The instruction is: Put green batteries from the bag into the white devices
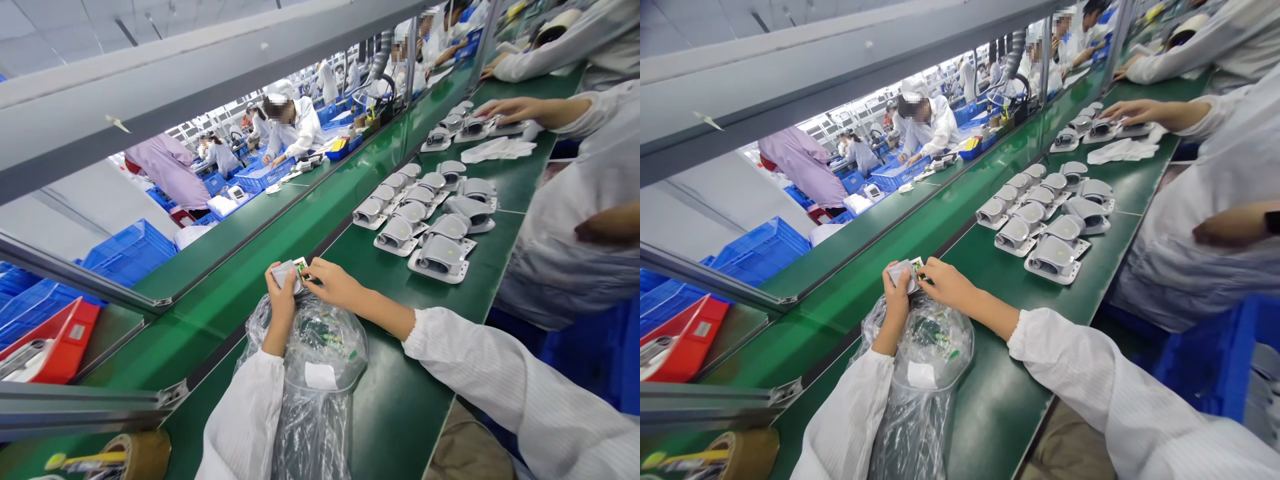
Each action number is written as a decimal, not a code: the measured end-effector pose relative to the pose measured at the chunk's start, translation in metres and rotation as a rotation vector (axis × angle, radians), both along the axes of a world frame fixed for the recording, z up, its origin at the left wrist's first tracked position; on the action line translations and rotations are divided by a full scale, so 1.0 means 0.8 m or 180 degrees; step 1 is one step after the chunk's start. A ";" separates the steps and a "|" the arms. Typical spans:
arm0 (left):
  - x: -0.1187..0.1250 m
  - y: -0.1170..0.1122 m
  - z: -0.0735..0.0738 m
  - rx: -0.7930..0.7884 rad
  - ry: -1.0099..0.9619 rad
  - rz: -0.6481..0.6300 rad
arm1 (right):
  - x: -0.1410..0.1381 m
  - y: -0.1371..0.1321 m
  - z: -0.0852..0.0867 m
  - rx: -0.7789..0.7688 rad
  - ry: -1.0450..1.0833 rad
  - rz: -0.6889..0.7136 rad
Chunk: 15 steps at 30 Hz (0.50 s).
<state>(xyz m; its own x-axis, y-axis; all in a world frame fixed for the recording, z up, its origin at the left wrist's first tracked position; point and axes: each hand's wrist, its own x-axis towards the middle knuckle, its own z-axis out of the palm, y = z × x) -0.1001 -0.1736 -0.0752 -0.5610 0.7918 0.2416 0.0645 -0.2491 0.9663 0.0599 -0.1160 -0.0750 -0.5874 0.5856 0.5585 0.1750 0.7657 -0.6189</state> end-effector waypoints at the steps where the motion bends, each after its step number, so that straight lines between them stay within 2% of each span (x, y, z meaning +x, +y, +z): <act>1: 0.000 0.000 0.000 -0.0010 -0.0004 -0.0001 | 0.002 0.002 0.000 0.0030 -0.0013 0.0048; 4: 0.000 0.000 0.000 -0.0022 -0.0031 -0.0015 | 0.007 0.007 0.002 0.0075 -0.0079 0.0179; 7: -0.001 0.002 -0.002 -0.0017 -0.0055 -0.0107 | 0.009 0.007 0.005 -0.0016 -0.0011 0.0096; 11: -0.002 0.003 -0.002 0.0076 -0.0125 -0.0233 | 0.004 0.001 0.009 -0.0600 0.0320 -0.0166; 15: 0.001 0.001 0.001 0.0202 -0.0126 -0.0291 | -0.004 -0.007 0.013 -0.1188 0.0249 -0.0141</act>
<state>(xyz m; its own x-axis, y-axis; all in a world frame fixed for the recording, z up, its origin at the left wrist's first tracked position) -0.0993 -0.1727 -0.0743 -0.4972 0.8239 0.2719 0.0007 -0.3130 0.9497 0.0569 -0.1219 -0.0644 -0.5211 0.7811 0.3441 0.1441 0.4779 -0.8665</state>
